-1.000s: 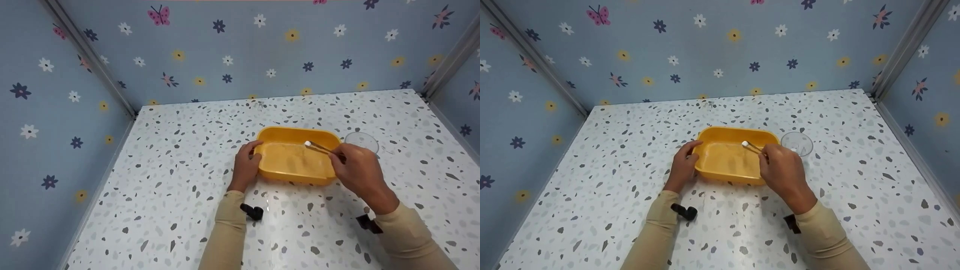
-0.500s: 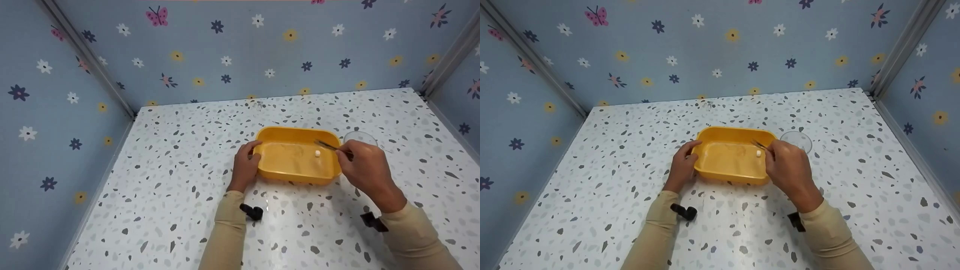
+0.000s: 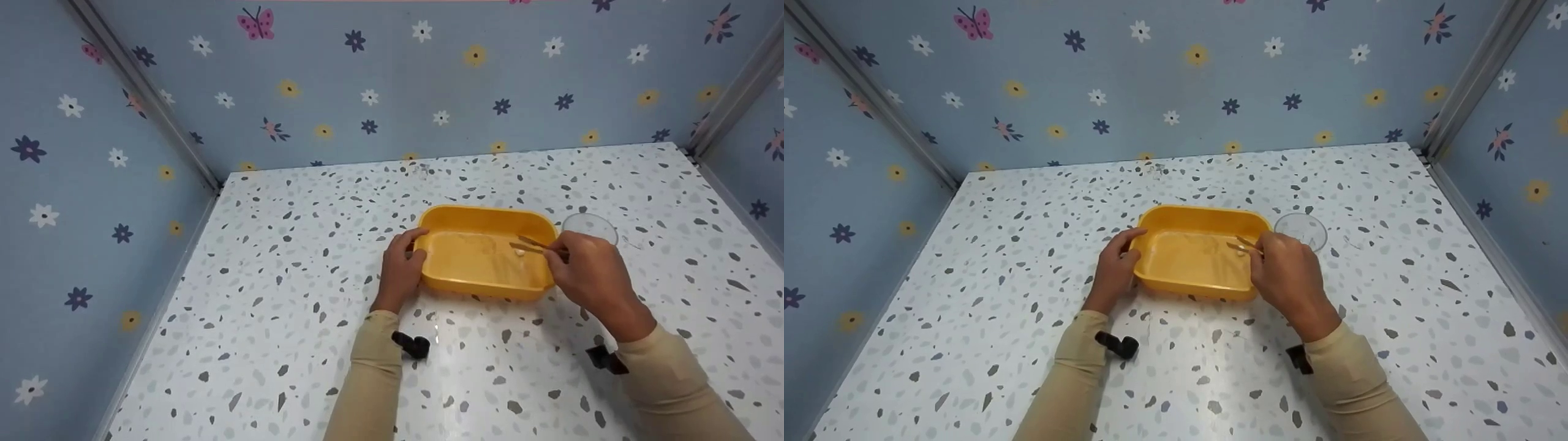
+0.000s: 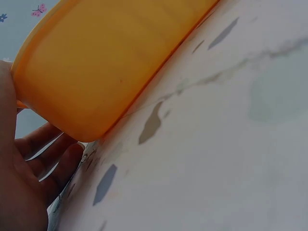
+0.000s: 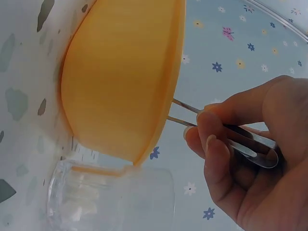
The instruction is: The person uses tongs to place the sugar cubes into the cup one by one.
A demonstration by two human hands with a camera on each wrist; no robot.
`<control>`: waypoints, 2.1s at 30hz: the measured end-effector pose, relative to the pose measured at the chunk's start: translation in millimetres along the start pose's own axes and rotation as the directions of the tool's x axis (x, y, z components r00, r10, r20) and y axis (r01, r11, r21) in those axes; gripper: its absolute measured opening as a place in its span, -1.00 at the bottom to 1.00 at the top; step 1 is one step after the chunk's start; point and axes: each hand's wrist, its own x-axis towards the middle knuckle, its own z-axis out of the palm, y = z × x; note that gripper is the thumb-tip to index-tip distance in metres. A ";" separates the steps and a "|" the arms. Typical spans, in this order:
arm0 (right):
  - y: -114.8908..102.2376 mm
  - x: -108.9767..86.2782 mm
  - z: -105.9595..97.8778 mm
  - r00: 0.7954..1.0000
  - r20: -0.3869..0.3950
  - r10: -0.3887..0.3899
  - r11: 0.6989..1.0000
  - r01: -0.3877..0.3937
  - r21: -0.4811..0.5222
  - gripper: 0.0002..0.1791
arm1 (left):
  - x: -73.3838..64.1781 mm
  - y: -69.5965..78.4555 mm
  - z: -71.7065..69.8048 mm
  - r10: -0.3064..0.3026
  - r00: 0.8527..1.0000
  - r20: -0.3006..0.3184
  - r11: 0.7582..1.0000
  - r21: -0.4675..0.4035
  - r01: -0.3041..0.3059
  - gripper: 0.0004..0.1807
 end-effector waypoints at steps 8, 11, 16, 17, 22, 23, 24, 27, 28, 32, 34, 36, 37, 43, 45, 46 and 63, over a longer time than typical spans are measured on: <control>4.5 0.4 1.7 0.996 0.065 0.060 0.998 -0.059 -0.025 -0.95 | -0.2 2.3 0.1 0.000 1.000 -0.003 1.000 -0.007 0.000 -0.56; 4.5 0.7 2.1 0.993 0.085 0.079 0.996 -0.076 -0.035 -0.94 | -0.3 2.2 0.3 -0.001 1.000 -0.005 1.000 -0.008 0.001 -0.56; 5.0 1.5 2.8 0.989 0.108 0.102 0.994 -0.098 -0.047 -0.94 | -0.8 1.2 0.4 0.006 1.000 -0.007 1.000 -0.010 -0.006 -0.56; 5.1 1.6 3.0 0.988 0.115 0.107 0.994 -0.102 -0.048 -0.93 | -1.0 1.0 0.3 0.006 1.000 -0.008 1.000 -0.009 -0.006 -0.56; 5.8 2.2 2.7 0.980 0.152 0.130 0.991 -0.122 -0.058 -0.91 | -1.5 0.2 -0.1 0.014 1.000 -0.008 1.000 0.002 -0.014 -0.57; 5.9 2.3 2.6 0.979 0.156 0.133 0.990 -0.125 -0.059 -0.91 | -1.4 -0.1 -0.1 0.016 1.000 -0.007 1.000 0.002 -0.016 -0.57; 6.1 2.4 2.4 0.978 0.160 0.136 0.990 -0.128 -0.059 -0.90 | -1.3 -0.3 -0.2 0.020 1.000 -0.006 1.000 0.003 -0.020 -0.57; 6.2 2.4 2.1 0.976 0.166 0.142 0.989 -0.133 -0.060 -0.90 | -1.3 -0.4 -0.3 0.022 1.000 -0.002 1.000 -0.001 -0.022 -0.56; 6.1 2.4 2.1 0.976 0.167 0.143 0.989 -0.135 -0.060 -0.90 | -1.3 -0.4 -0.3 0.023 1.000 -0.002 1.000 -0.002 -0.023 -0.56; 5.1 2.4 1.9 0.972 0.175 0.154 0.987 -0.144 -0.069 -0.90 | -1.2 -0.8 0.0 0.025 1.000 -0.002 1.000 -0.004 -0.025 -0.56; 4.8 2.3 2.1 0.972 0.177 0.155 0.987 -0.144 -0.075 -0.89 | -1.0 -1.2 0.1 0.024 1.000 -0.001 1.000 -0.009 -0.024 -0.56; 4.9 2.2 2.7 0.973 0.175 0.148 0.987 -0.136 -0.082 -0.89 | -1.0 -1.2 0.0 0.022 1.000 -0.002 1.000 -0.012 -0.022 -0.56; 5.1 2.1 3.1 0.975 0.172 0.142 0.988 -0.129 -0.085 -0.89 | -1.0 -1.3 0.0 0.021 1.000 -0.003 1.000 -0.014 -0.021 -0.56; 6.9 1.1 5.8 0.978 0.172 0.121 0.990 -0.105 -0.097 -0.89 | -1.0 -0.9 0.2 0.012 1.000 -0.006 1.000 -0.015 -0.012 -0.56; 7.3 0.7 6.6 0.976 0.178 0.123 0.989 -0.106 -0.099 -0.89 | -1.0 -0.7 0.3 0.011 1.000 -0.004 1.000 -0.015 -0.011 -0.56; 7.3 0.5 7.0 0.975 0.182 0.124 0.989 -0.108 -0.099 -0.89 | -1.0 -0.7 0.3 0.010 1.000 -0.004 1.000 -0.014 -0.010 -0.56; 7.7 -0.1 8.3 0.976 0.181 0.125 0.990 -0.111 -0.086 -0.91 | -0.8 0.2 -0.1 0.020 1.000 -0.009 1.000 -0.018 -0.020 -0.56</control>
